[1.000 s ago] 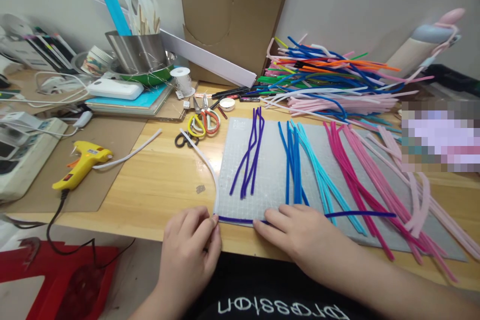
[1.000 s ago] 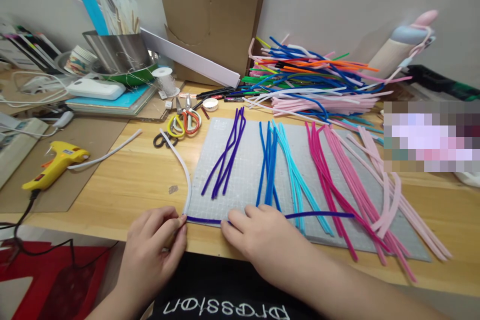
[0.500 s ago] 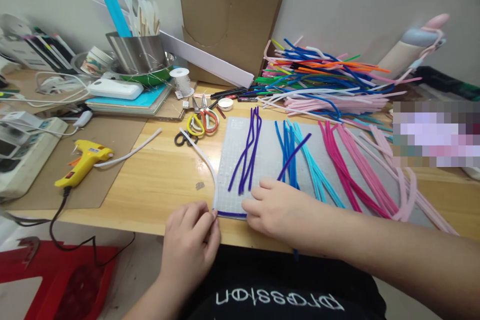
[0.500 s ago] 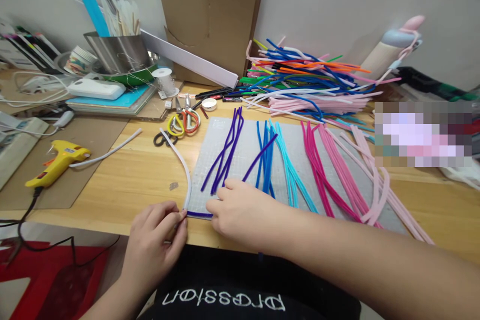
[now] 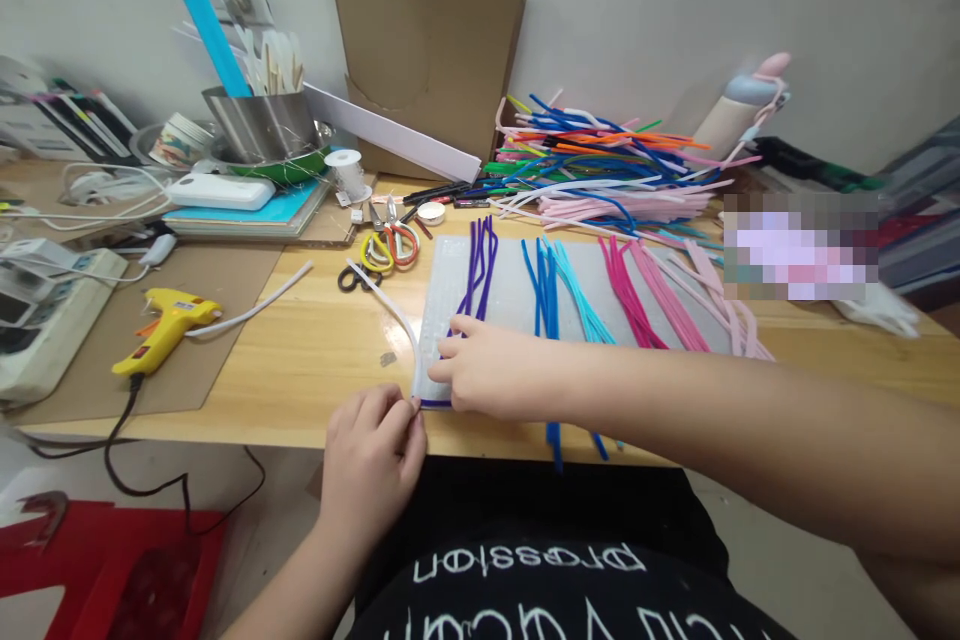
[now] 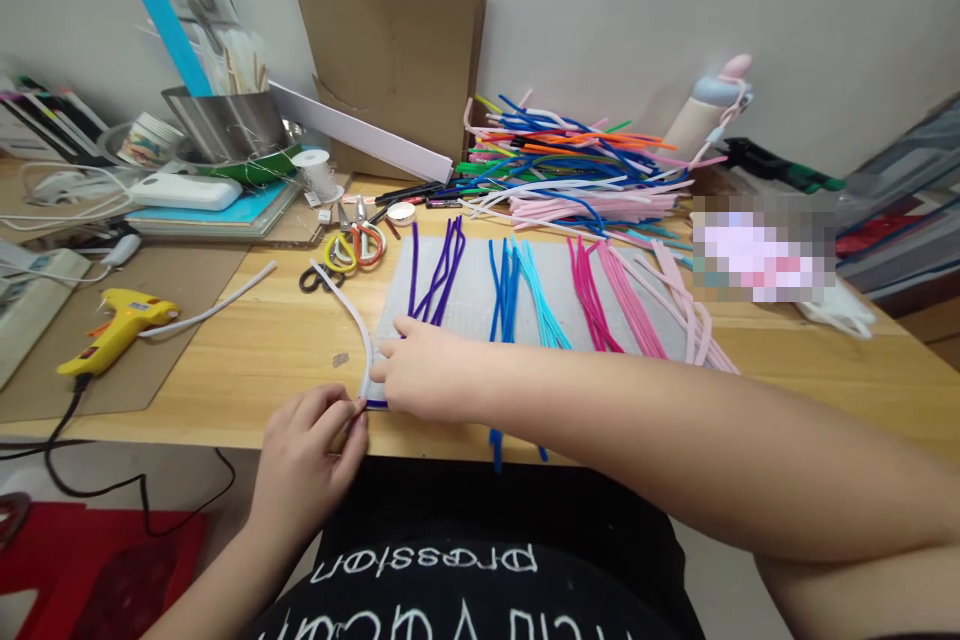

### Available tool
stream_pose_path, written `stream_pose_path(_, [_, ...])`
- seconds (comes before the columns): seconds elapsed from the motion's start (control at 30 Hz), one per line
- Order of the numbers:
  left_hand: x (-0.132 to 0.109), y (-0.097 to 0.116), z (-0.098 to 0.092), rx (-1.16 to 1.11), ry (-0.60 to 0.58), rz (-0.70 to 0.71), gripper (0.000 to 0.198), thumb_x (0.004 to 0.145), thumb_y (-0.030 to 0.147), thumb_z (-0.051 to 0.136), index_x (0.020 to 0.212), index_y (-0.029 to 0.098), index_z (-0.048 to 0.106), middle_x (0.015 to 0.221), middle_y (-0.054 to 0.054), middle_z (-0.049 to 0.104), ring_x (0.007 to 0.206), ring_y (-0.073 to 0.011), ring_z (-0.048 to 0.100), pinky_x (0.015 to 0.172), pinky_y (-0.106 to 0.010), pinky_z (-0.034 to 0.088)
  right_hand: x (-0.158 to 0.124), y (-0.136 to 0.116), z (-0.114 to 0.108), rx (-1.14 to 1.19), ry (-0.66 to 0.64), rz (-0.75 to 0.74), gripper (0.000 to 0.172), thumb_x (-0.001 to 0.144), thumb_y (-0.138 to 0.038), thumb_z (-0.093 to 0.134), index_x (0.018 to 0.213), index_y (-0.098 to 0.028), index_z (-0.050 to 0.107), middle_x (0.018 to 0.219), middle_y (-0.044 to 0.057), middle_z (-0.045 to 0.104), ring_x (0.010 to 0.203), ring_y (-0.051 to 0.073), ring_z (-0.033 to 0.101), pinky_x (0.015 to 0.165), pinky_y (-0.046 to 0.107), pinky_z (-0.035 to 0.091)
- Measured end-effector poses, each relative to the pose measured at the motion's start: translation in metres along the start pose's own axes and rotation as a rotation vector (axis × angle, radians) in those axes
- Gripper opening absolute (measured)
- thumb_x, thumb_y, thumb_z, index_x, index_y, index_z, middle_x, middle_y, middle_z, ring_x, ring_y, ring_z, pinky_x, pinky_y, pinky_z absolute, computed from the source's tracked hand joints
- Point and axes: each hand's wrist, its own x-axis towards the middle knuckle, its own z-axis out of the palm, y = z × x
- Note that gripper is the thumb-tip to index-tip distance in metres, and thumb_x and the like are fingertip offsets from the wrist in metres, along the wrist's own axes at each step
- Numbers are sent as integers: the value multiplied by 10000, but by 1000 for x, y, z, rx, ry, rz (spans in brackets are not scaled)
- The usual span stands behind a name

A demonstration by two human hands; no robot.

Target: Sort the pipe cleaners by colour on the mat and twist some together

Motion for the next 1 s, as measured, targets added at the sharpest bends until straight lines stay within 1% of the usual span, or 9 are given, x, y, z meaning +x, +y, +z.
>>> stream_pose_path(0.17, [-2,0,-2,29,-11,0,120,839,223,509,784,181,606,877,-55,595,809,-206,536,710,-341,382,-1,0,2,-18,20,-37,149,762,-109,608,672,-215,662,818,22,595,826,208,460,797,406,259])
stream_pose_path(0.23, [-2,0,-2,31,-16,2,127,845,227,503,788,180,606,879,-56,593,810,-208,534,713,-343,380,-5,-1,4,-27,33,-50,157,774,-108,591,665,-203,650,787,23,588,786,198,460,800,404,259])
stream_pose_path(0.37, [-2,0,-2,30,-26,3,134,852,235,496,796,179,604,881,-59,587,813,-209,532,722,-346,381,-15,-1,8,-23,59,-53,154,800,-128,577,677,-200,635,741,7,576,729,176,450,858,397,240])
stream_pose_path(0.5, [-2,1,-3,36,-37,-3,136,854,235,492,788,178,596,886,-61,585,815,-209,530,730,-347,382,-23,0,7,-5,81,-48,161,811,-141,574,672,-200,630,723,1,567,719,169,442,861,391,234])
stream_pose_path(0.67, [-3,1,-2,36,-36,-10,123,853,230,494,797,181,593,899,-58,588,825,-212,527,738,-352,381,-34,0,10,43,70,-17,163,823,-148,565,682,-192,637,715,6,569,739,166,452,856,387,226])
stream_pose_path(0.73, [-3,0,-2,34,-37,-11,123,853,227,494,792,180,590,897,-56,589,822,-210,526,733,-351,381,-40,-3,15,53,79,23,142,820,-141,565,716,-195,646,729,5,570,728,162,455,857,384,233])
stream_pose_path(0.8, [-3,0,-3,33,-40,-9,126,853,222,493,782,178,587,892,-56,589,815,-208,524,729,-350,380,-46,-9,21,64,98,83,128,825,-133,555,795,-206,656,733,-2,569,707,159,455,859,383,241])
stream_pose_path(0.9, [-2,1,-3,34,-38,-4,125,851,215,493,784,176,590,890,-57,591,808,-207,521,722,-351,380,-55,-18,29,95,116,163,177,855,-132,505,943,-202,641,738,1,574,694,161,458,844,378,261])
stream_pose_path(1.0, [-2,1,-3,33,-36,-1,118,848,208,497,785,173,590,888,-58,593,803,-207,518,714,-352,380,-62,-25,35,133,138,203,199,840,-138,507,1001,-176,617,770,22,585,734,175,469,830,377,269])
